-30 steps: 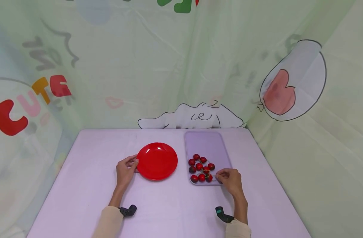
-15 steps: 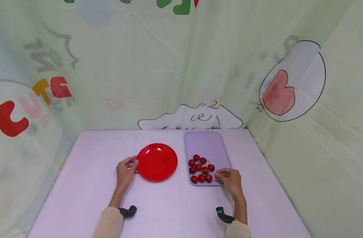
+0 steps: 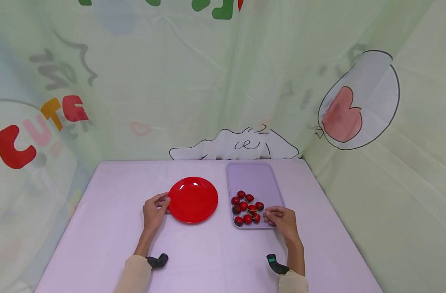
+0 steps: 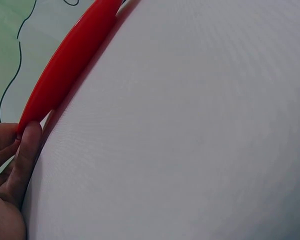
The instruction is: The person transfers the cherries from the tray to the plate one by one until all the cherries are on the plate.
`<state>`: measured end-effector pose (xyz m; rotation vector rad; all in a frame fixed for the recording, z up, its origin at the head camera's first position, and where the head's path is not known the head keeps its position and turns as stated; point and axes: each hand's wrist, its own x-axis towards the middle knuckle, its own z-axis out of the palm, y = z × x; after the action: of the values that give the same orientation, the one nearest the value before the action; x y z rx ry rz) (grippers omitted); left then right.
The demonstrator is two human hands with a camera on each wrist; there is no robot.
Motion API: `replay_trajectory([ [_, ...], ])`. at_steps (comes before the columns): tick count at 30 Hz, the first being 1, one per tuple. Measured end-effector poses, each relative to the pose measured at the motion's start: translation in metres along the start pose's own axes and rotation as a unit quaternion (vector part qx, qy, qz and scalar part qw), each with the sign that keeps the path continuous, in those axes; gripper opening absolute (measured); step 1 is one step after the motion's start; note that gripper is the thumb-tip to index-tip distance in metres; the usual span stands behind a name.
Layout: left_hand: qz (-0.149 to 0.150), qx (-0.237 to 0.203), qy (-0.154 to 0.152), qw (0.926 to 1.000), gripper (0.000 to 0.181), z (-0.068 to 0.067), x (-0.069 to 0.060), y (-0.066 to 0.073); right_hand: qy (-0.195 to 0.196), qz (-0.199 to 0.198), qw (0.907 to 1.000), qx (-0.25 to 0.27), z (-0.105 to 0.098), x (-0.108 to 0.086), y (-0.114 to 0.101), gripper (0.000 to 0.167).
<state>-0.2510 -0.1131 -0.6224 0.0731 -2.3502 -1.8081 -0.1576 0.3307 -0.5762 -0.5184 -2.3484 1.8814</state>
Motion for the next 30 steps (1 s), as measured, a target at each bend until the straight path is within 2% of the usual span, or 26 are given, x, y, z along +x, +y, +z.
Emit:
replay_trajectory([
  [30, 0.007, -0.003, -0.002, 1.0, 0.033, -0.0009, -0.0001, -0.002, 0.0, 0.001, 0.9976, 0.069, -0.0014, -0.0019, 0.0029, 0.026],
])
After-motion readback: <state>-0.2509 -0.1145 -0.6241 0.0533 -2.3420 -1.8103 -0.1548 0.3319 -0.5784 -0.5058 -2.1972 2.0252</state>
